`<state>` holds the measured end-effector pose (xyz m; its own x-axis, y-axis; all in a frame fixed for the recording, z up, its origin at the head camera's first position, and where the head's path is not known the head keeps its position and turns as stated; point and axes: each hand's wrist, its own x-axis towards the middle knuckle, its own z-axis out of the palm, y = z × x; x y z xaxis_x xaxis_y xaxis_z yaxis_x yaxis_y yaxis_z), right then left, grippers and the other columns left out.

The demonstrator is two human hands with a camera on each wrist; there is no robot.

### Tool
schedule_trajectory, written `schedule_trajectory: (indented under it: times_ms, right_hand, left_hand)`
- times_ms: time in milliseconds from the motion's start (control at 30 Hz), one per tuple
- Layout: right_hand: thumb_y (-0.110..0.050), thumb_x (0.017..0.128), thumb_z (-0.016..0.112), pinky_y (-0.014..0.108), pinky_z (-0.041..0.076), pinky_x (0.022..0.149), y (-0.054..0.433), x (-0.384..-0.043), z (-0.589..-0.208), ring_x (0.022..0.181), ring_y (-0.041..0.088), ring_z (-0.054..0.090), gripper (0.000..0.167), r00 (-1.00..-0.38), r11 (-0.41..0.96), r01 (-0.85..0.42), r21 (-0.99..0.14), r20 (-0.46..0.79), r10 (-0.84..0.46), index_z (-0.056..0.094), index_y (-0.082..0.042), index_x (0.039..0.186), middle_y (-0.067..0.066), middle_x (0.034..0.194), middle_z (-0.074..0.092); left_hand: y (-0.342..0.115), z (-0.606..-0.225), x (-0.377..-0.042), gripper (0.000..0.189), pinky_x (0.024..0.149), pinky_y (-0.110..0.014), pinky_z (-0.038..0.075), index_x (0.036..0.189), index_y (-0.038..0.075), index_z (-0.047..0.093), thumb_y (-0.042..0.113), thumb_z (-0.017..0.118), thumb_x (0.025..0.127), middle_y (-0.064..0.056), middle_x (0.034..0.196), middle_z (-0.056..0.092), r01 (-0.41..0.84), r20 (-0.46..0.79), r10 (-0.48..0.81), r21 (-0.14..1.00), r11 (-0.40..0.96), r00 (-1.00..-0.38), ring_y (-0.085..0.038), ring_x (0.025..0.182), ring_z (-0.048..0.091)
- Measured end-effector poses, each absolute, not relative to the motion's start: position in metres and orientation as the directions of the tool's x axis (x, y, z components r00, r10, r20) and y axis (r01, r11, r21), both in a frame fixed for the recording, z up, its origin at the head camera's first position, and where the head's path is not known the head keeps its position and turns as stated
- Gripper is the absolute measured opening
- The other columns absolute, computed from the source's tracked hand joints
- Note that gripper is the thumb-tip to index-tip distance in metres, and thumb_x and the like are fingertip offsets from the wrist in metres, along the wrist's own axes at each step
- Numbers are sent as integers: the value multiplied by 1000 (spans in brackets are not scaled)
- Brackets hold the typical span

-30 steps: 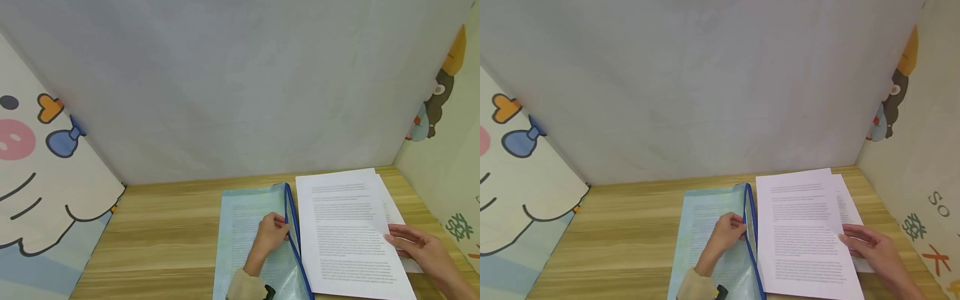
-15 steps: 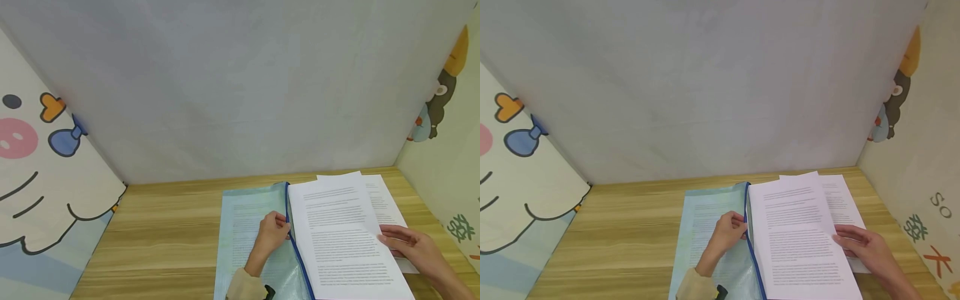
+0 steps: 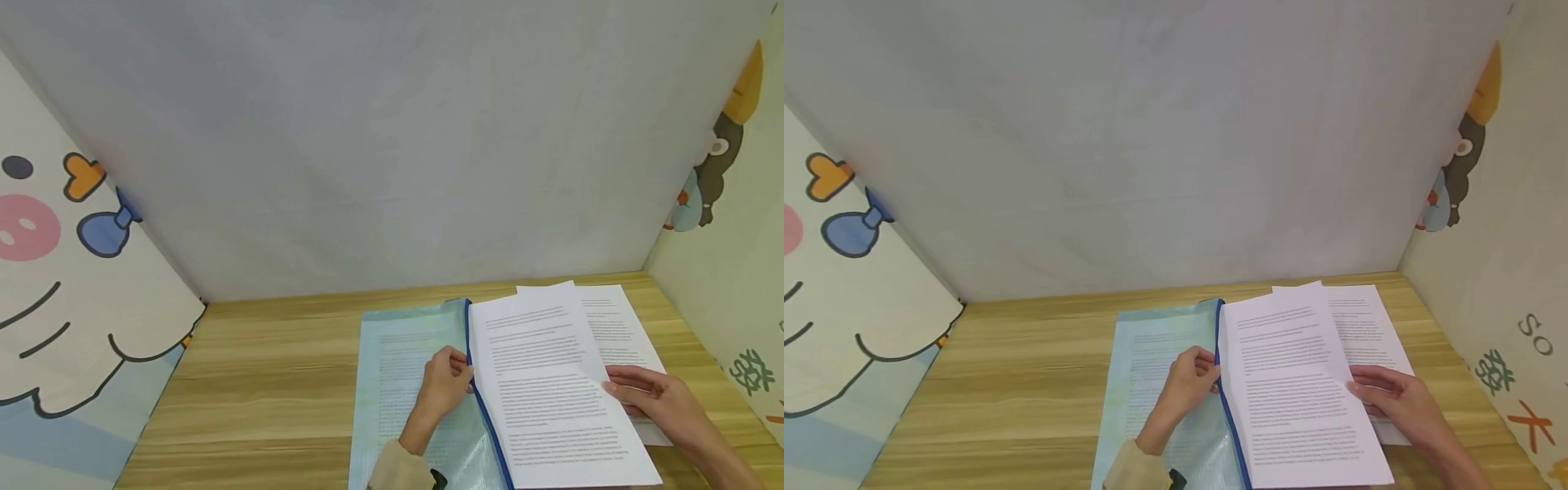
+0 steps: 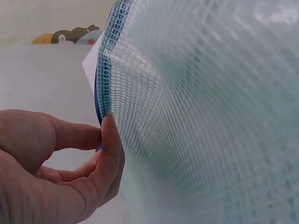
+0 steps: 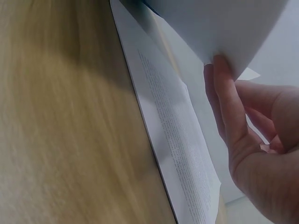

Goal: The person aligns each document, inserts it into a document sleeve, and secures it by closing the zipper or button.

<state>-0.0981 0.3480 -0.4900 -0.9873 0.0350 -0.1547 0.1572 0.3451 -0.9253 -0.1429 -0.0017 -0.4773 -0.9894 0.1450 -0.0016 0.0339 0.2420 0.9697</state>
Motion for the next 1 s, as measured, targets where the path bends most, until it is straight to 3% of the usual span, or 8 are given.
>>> schedule_trajectory:
  times_ms: [400,667,800,1000]
  right_hand:
    - [-15,97,72,23,59,72,347,-100,-492,88,-1,68,24,-981,315,192,-930,-194,26,75,-22,120,-24,102,71]
    - [-16,96,74,25,60,74,339,-106,-492,90,1,69,27,-977,288,207,-935,-213,11,73,-15,123,-23,102,72]
    - [-16,95,75,25,60,74,336,-108,-493,89,1,70,25,-976,276,209,-938,-216,5,74,-19,120,-23,102,72]
    - [-18,95,75,25,60,74,331,-109,-491,89,2,69,38,-974,298,215,-930,-225,2,68,-2,128,-20,103,73]
  left_hand:
    - [-2,-478,-143,8,53,-23,56,97,-8,61,-7,66,91,-5,78,59,35,-3,157,970,239,-988,-7,62,57]
    - [-2,-479,-143,7,52,-23,55,97,-7,61,-7,65,91,-4,76,59,49,9,159,968,247,-987,-6,60,56]
    - [-2,-479,-144,7,53,-23,55,98,-7,61,-7,64,92,-3,76,59,40,0,154,966,256,-988,-6,60,56]
    - [-1,-480,-145,7,53,-22,55,99,-6,61,-7,64,92,-3,76,59,41,-1,152,962,271,-988,-7,61,56]
